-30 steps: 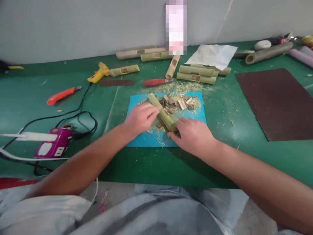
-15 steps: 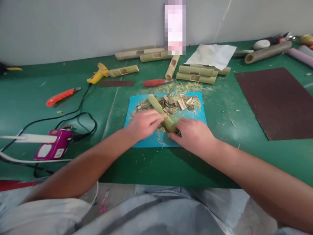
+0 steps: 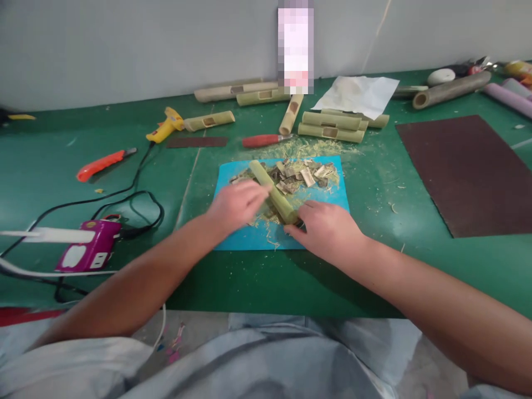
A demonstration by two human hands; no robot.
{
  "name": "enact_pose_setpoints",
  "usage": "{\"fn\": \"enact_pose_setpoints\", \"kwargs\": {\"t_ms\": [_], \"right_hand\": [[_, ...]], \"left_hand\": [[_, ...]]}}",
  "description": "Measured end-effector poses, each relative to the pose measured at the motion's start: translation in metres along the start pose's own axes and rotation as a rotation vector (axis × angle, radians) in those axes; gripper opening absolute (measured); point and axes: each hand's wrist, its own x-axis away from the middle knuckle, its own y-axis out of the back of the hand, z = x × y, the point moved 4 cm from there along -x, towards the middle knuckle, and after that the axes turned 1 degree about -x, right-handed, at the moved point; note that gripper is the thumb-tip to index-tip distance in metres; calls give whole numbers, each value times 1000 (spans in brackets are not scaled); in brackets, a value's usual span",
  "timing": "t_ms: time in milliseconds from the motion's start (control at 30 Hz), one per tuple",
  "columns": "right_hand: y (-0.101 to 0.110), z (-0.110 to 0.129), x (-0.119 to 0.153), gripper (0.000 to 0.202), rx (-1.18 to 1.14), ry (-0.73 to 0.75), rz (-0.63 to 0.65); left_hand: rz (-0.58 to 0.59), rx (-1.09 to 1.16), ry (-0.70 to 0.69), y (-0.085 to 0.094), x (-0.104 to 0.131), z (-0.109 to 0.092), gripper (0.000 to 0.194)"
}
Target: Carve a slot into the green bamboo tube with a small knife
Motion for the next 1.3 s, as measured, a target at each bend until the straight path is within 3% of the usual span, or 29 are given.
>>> {"fn": "enact_pose_setpoints", "kwargs": {"t_ms": [67,200,300,433,567,733,867,1000,1133,1267,1300], "right_hand": [[0,-1,-1,34,-15,-10,4],[0,-2,-2,30,-31,-21,29],[2,-1,-1,33,3,-22,-1],[2,4,2,31,62,46,-14],[4,10,5,35,152,89,-84],[4,17,6,32,207,153,-121],[5,15,6,33,202,137,-125],[5,15,6,29,179,145,-122],[4,14,5,31,168,133,-133],[3,14,5,28,150,143,-84],[4,14,5,29,151,139,-76]], "left_hand": [[-55,-43,39,1,1,5,28],[62,57,-38,-5,2,-1,28],[-55,-26,29,1,1,-1,29],[92,23,-12,-4,0,-4,31],[4,-54,77,0,-2,4,29],[95,45,7,-3,-1,-7,30],[16,-30,106,1,-2,1,29],[117,54,-16,-2,-3,-1,30],[25,-29,84,2,-5,2,31],[160,81,-10,-3,-3,-10,33],[145,88,-15,-3,-3,-11,33]]}}
